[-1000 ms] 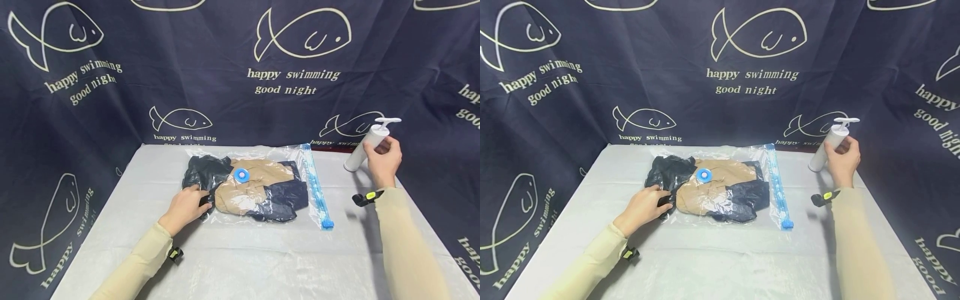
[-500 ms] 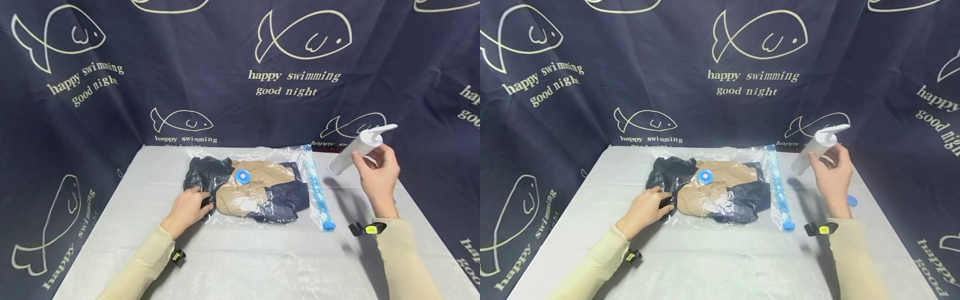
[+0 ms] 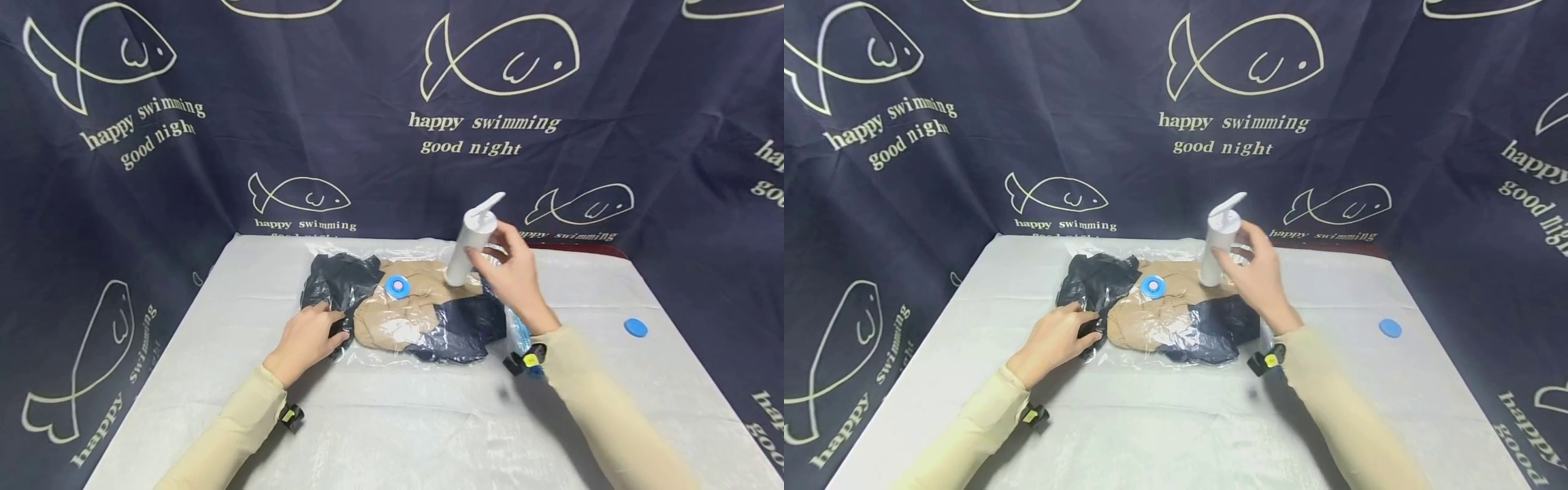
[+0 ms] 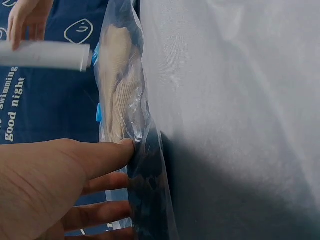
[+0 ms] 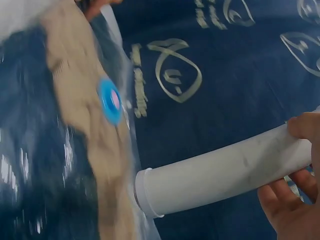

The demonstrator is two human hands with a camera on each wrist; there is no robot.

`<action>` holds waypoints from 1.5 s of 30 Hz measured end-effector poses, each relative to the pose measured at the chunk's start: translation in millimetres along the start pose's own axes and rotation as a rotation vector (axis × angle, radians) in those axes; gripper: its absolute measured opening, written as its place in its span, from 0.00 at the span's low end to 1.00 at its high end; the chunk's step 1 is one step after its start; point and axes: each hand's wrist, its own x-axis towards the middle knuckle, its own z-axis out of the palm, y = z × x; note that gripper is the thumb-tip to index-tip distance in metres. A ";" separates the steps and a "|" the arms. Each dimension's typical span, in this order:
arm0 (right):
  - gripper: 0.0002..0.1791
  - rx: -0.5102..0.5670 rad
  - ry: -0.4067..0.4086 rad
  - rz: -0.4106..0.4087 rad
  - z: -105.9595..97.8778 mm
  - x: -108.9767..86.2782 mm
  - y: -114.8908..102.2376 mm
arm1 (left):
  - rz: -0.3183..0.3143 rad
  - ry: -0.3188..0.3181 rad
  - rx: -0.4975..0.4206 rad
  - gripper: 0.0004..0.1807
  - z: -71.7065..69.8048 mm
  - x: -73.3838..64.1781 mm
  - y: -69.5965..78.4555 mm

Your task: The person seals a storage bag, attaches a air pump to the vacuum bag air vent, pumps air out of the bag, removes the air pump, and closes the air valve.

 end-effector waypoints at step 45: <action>0.28 -0.018 -0.311 0.014 82.3 1.4 -16.2 | 0.028 0.022 0.002 0.23 -1.4 4.2 -1.0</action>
